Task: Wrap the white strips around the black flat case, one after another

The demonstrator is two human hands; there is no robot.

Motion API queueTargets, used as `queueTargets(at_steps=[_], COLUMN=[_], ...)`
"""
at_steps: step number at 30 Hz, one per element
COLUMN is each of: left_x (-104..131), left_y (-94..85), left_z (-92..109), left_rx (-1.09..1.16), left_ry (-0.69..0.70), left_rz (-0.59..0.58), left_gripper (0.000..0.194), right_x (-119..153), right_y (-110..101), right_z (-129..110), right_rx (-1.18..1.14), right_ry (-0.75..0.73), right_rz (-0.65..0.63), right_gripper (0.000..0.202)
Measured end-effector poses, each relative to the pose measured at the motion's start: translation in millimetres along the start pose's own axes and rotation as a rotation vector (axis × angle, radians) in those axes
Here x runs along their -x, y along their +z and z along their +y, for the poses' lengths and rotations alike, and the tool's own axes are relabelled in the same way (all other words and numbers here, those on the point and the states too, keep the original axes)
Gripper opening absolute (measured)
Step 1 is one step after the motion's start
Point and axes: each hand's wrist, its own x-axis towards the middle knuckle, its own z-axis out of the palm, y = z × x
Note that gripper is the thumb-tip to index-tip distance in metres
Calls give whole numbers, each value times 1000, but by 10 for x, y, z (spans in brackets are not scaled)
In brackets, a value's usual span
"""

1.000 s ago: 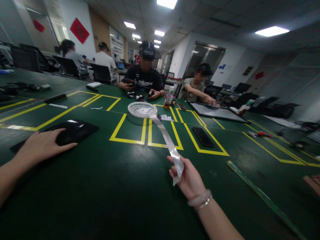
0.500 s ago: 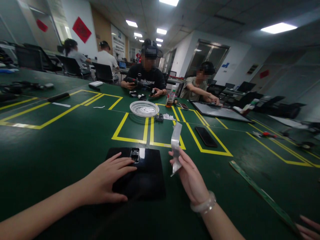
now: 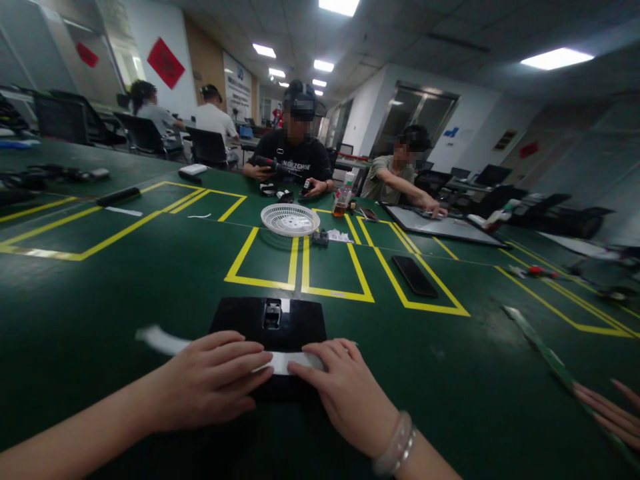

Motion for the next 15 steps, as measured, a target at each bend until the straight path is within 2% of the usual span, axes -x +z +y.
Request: queueTargets(at_steps=[3, 6, 9, 15], left_x=[-17, 5, 46, 39], left_y=[74, 139, 155, 135], left_z=[-47, -73, -93, -134], left_rx=[56, 108, 161, 233], left_ry=[-94, -237, -323, -378], left_rz=[-177, -327, -385, -454], left_gripper=[42, 67, 87, 93], right_x=[6, 8, 3, -9], right_y=[24, 33, 30, 14], right_z=[-49, -60, -46, 20], right_rx=[67, 90, 98, 76], right_ry=[5, 3, -2, -34], right_rz=[-32, -25, -13, 82], right_gripper=[49, 43, 40, 47])
